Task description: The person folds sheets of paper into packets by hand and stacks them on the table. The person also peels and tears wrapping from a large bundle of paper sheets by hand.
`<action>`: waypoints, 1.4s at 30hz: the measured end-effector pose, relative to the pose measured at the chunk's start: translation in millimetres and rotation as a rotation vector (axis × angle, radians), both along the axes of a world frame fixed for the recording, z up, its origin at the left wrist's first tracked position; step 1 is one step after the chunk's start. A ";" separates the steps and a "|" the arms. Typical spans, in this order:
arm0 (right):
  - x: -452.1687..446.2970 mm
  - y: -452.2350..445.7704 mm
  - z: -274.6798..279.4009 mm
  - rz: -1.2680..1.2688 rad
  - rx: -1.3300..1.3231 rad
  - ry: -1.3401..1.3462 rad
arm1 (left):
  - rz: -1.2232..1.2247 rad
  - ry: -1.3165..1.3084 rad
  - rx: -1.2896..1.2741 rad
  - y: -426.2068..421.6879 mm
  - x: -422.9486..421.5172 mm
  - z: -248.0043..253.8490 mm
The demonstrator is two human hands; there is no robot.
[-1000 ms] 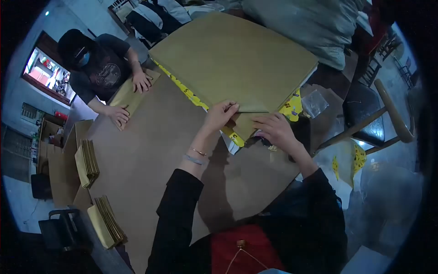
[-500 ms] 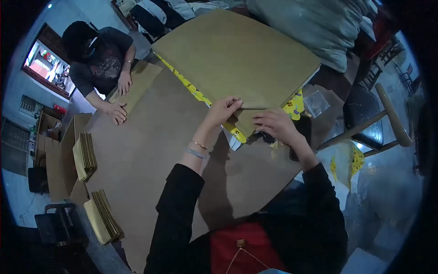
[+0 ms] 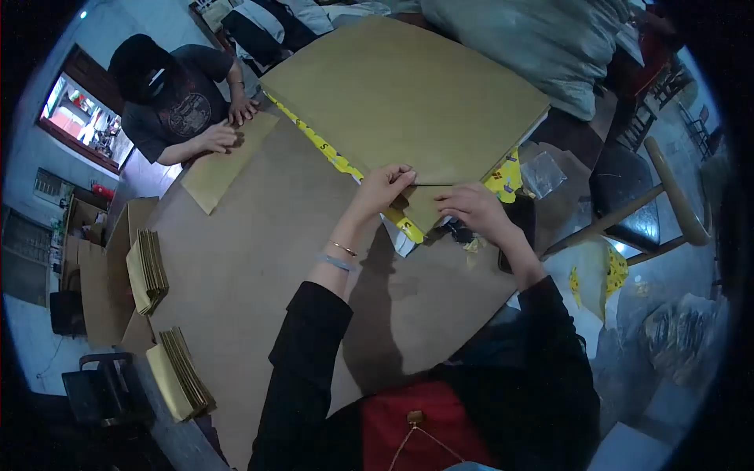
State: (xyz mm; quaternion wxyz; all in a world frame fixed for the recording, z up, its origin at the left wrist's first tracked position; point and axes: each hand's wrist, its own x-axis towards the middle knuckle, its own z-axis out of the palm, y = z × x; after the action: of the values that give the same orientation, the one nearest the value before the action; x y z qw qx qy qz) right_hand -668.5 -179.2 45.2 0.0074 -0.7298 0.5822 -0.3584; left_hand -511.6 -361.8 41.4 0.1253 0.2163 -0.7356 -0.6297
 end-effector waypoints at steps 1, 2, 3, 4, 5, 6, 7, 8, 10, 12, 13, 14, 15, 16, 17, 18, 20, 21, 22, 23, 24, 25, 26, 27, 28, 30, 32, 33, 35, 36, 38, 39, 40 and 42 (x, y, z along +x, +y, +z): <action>1.2 0.6 4.0 0.036 -0.003 -0.006 | 0.001 0.006 -0.022 1.4 1.1 2.7; 2.8 3.8 -0.7 -0.031 0.013 0.021 | 0.002 0.024 0.015 3.4 2.3 5.3; 2.2 3.4 -2.3 -0.033 0.012 0.019 | 0.000 0.023 0.015 5.3 3.2 9.2; 1.4 2.5 -3.5 -0.024 0.021 0.004 | 0.016 0.005 -0.028 7.0 3.9 13.0; 0.9 2.2 -4.5 -0.016 0.029 -0.012 | 0.032 -0.013 -0.070 8.6 4.5 17.0; 2.6 3.1 0.4 -0.033 0.040 0.017 | 0.018 -0.027 -0.060 6.5 5.0 14.8; 2.5 3.3 1.6 -0.034 0.038 0.015 | 0.016 -0.028 -0.063 5.5 4.8 12.0; 0.8 2.8 1.3 -0.016 0.035 -0.015 | 0.026 -0.011 -0.099 4.6 3.4 8.5; -3.2 -0.2 5.1 0.036 0.042 -0.082 | 0.039 -0.016 -0.036 3.2 0.3 4.8; -4.7 -2.1 3.9 0.033 0.052 -0.113 | 0.004 0.005 -0.056 1.8 -0.1 8.7; -4.5 -2.1 2.9 0.036 0.065 -0.138 | -0.025 0.031 -0.073 2.9 -1.0 12.8; -2.6 -2.2 1.0 -0.007 0.083 -0.176 | 0.033 -0.004 -0.032 8.2 1.9 14.6; -0.3 -2.1 3.4 -0.013 0.081 -0.178 | 0.027 -0.005 -0.033 6.4 0.8 11.1; 1.8 -1.6 8.1 -0.040 0.118 -0.205 | 0.018 0.002 -0.036 3.9 0.3 8.2; 2.6 -0.9 10.1 -0.067 0.154 -0.233 | 0.011 0.009 -0.037 1.8 -0.3 4.9; 2.8 -1.7 7.7 -0.092 0.148 -0.203 | 0.060 -0.022 -0.113 7.6 1.9 11.1; 0.6 -3.6 6.1 -0.091 0.131 -0.227 | 0.042 -0.019 -0.091 6.7 2.4 12.5; 0.2 -4.2 6.5 -0.086 0.115 -0.246 | 0.028 -0.013 -0.066 7.1 2.2 14.3; 0.6 -4.4 6.9 -0.090 0.113 -0.246 | 0.036 -0.055 -0.134 7.5 1.8 16.4; 0.9 -4.9 7.5 -0.125 0.171 -0.326 | 0.033 -0.053 -0.137 8.5 1.5 18.5; 0.7 -5.6 7.7 -0.160 0.228 -0.405 | 0.023 -0.029 -0.112 6.6 1.2 13.7; 0.0 -6.2 7.7 -0.195 0.285 -0.484 | 0.013 -0.005 -0.087 2.5 0.6 5.7; -6.3 -11.3 -3.3 -0.183 0.341 -0.597 | 0.004 0.021 -0.190 -2.1 -0.8 -2.0; -6.7 -12.2 -3.1 -0.184 0.336 -0.594 | 0.003 0.024 -0.195 -0.2 -1.0 3.3; -6.6 -12.7 -3.1 -0.184 0.317 -0.627 | -0.013 0.013 -0.156 2.8 0.7 8.2; -6.5 -13.1 -1.6 -0.150 0.232 -0.627 | -0.044 0.001 -0.014 10.0 6.4 20.2; -3.3 -12.2 0.0 -0.158 0.245 -0.709 | -0.106 0.025 0.011 8.2 9.4 19.0; -2.0 -11.7 1.7 -0.163 0.265 -0.792 | -0.163 0.047 0.042 7.6 9.4 19.3; -1.0 -9.9 6.6 -0.168 0.302 -0.808 | -0.137 0.000 0.056 7.6 8.1 18.9; -0.1 -9.7 7.6 -0.171 0.341 -0.822 | -0.135 -0.022 0.066 6.7 7.8 18.6; -0.7 -11.0 -4.4 -0.170 0.273 -0.784 | -0.128 -0.043 0.077 6.0 8.3 17.3; 2.0 -11.5 -3.2 -0.170 0.201 -0.744 | -0.074 -0.075 0.068 7.6 7.5 16.9; 5.3 -10.6 -2.4 -0.166 0.204 -0.743 | -0.018 -0.110 0.061 10.6 7.3 17.6; 11.8 -8.2 5.6 -0.251 -0.088 -0.456 | -0.008 -0.061 0.047 11.4 4.8 16.8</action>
State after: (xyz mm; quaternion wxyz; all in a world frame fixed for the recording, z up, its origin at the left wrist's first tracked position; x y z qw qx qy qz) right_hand -656.7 -187.4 50.8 0.0623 -0.5521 0.6352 -0.5365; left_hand -506.8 -350.5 58.2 0.0950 0.2353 -0.7250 -0.6402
